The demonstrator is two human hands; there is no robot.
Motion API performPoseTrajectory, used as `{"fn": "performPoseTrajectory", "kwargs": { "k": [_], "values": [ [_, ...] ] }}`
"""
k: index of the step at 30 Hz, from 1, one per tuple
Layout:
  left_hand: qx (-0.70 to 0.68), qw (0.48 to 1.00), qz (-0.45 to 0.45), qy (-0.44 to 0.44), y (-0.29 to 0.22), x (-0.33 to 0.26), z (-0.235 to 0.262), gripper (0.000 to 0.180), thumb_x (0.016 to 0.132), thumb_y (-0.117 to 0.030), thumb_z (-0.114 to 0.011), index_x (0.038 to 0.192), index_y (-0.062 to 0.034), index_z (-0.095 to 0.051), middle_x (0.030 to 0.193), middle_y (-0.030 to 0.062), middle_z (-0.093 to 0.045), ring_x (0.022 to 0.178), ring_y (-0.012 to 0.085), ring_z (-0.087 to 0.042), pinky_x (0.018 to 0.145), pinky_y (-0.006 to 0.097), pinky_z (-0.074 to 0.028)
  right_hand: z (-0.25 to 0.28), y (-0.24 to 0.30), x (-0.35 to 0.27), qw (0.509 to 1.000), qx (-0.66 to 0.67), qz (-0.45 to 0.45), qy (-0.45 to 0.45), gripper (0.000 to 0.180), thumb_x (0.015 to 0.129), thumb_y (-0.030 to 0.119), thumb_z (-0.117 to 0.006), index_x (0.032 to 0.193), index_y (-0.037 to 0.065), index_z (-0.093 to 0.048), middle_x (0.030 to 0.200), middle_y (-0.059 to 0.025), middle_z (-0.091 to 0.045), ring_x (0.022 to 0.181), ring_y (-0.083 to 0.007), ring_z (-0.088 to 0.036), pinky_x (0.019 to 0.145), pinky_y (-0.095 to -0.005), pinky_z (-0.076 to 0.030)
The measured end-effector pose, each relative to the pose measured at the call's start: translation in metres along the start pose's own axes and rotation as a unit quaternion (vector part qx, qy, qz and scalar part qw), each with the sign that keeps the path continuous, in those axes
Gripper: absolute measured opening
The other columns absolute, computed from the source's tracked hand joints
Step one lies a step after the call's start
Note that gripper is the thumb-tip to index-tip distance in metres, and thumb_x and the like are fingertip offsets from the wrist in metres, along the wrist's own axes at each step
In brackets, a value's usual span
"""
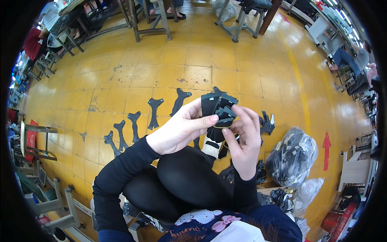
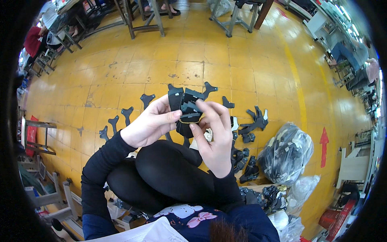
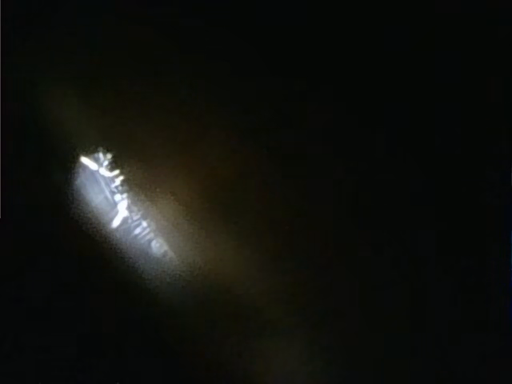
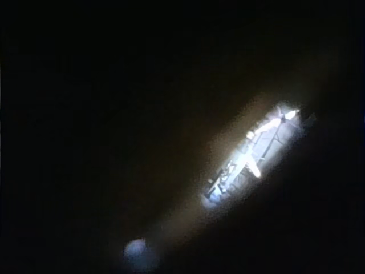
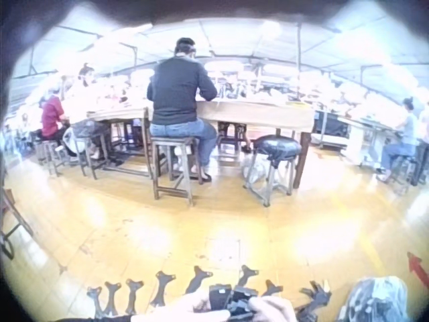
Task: The person sits on the factory floor and gathers black plastic shoe parts, aligns them into stacks, and secures each stack with a rubber band. The person repeats this process for multiple piles of parts.
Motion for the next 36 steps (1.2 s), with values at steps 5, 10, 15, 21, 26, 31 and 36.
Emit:
{"fn": "performPoseTrajectory", "kwargs": {
  "k": [5, 10, 15, 21, 26, 31, 36],
  "values": [
    [0.019, 1.000, 0.010, -0.019, 0.000, 0.005, 0.002, 0.040, 0.091, -0.008, -0.065, 0.128, -0.0051, -0.049, 0.114, 0.0026, -0.061, 0.100, 0.0096, -0.059, 0.085, 0.024, -0.048, -0.003, -0.006, 0.007, 0.997, 0.061, -0.044, 0.017, 0.053, 0.069, -0.005, -0.079, 0.118, 0.003, -0.058, 0.117, -0.0097, -0.047, 0.078, -0.0124, -0.060, 0.064, -0.0237, -0.051],
    [-0.023, 0.995, 0.086, -0.039, 0.009, -0.001, 0.009, 0.030, 0.090, -0.007, -0.067, 0.116, -0.0054, -0.053, 0.103, 0.0007, -0.059, 0.091, 0.0072, -0.059, 0.080, 0.023, -0.052, -0.004, -0.009, 0.006, 0.977, 0.198, -0.076, 0.032, 0.033, 0.072, -0.009, -0.076, 0.100, 0.000, -0.061, 0.116, -0.0072, -0.045, 0.090, -0.0124, -0.063, 0.069, -0.0234, -0.054],
    [0.037, 0.995, 0.062, -0.063, 0.003, -0.001, 0.004, 0.019, 0.089, -0.007, -0.068, 0.100, -0.0075, -0.052, 0.095, -0.0010, -0.058, 0.088, 0.0057, -0.058, 0.076, 0.024, -0.053, 0.009, -0.011, 0.001, 0.990, 0.133, -0.043, 0.031, 0.028, 0.063, -0.005, -0.080, 0.084, 0.008, -0.069, 0.122, -0.0088, -0.050, 0.096, -0.0180, -0.058, 0.077, -0.0298, -0.049],
    [0.051, 0.992, 0.002, -0.117, -0.006, -0.001, 0.004, 0.020, 0.087, -0.001, -0.067, 0.097, -0.0087, -0.052, 0.089, -0.0021, -0.058, 0.081, 0.0066, -0.061, 0.070, 0.022, -0.052, 0.018, 0.008, -0.008, 0.989, 0.015, 0.130, -0.071, 0.029, 0.059, -0.004, -0.081, 0.083, 0.010, -0.073, 0.117, -0.0089, -0.060, 0.095, -0.0219, -0.058, 0.077, -0.0315, -0.048],
    [0.013, 0.985, -0.053, -0.161, -0.014, -0.004, 0.000, 0.022, 0.086, 0.003, -0.067, 0.098, -0.0083, -0.052, 0.091, 0.0012, -0.061, 0.088, 0.0101, -0.065, 0.079, 0.027, -0.057, 0.022, 0.016, -0.018, 0.967, -0.049, 0.214, -0.133, 0.025, 0.059, -0.005, -0.082, 0.077, 0.003, -0.066, 0.103, -0.0075, -0.064, 0.084, -0.0240, -0.063, 0.069, -0.0308, -0.049],
    [0.025, 0.988, -0.045, -0.148, -0.021, -0.005, 0.003, 0.012, 0.093, -0.008, -0.061, 0.102, -0.0079, -0.054, 0.093, 0.0034, -0.062, 0.084, 0.0086, -0.064, 0.077, 0.026, -0.057, 0.027, 0.011, -0.015, 0.971, -0.019, 0.100, -0.215, 0.023, 0.061, -0.013, -0.074, 0.078, -0.001, -0.065, 0.095, -0.0099, -0.066, 0.084, -0.0222, -0.064, 0.073, -0.0292, -0.052],
    [0.256, 0.962, -0.038, -0.088, -0.015, 0.000, 0.004, 0.022, 0.100, -0.028, -0.053, 0.107, -0.0074, -0.057, 0.081, -0.0027, -0.052, 0.064, 0.0029, -0.042, 0.054, 0.018, -0.035, 0.018, -0.002, -0.005, 0.996, 0.048, 0.042, -0.059, 0.026, 0.063, -0.007, -0.078, 0.086, 0.001, -0.070, 0.097, -0.0114, -0.068, 0.088, -0.0211, -0.067, 0.073, -0.0290, -0.053]
  ]
}}
Point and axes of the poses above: each hand's wrist, its own x-axis towards the middle knuckle, its own z-axis out of the back of the hand, y = z × x, the point moved 8 cm from there along x, towards the middle knuckle
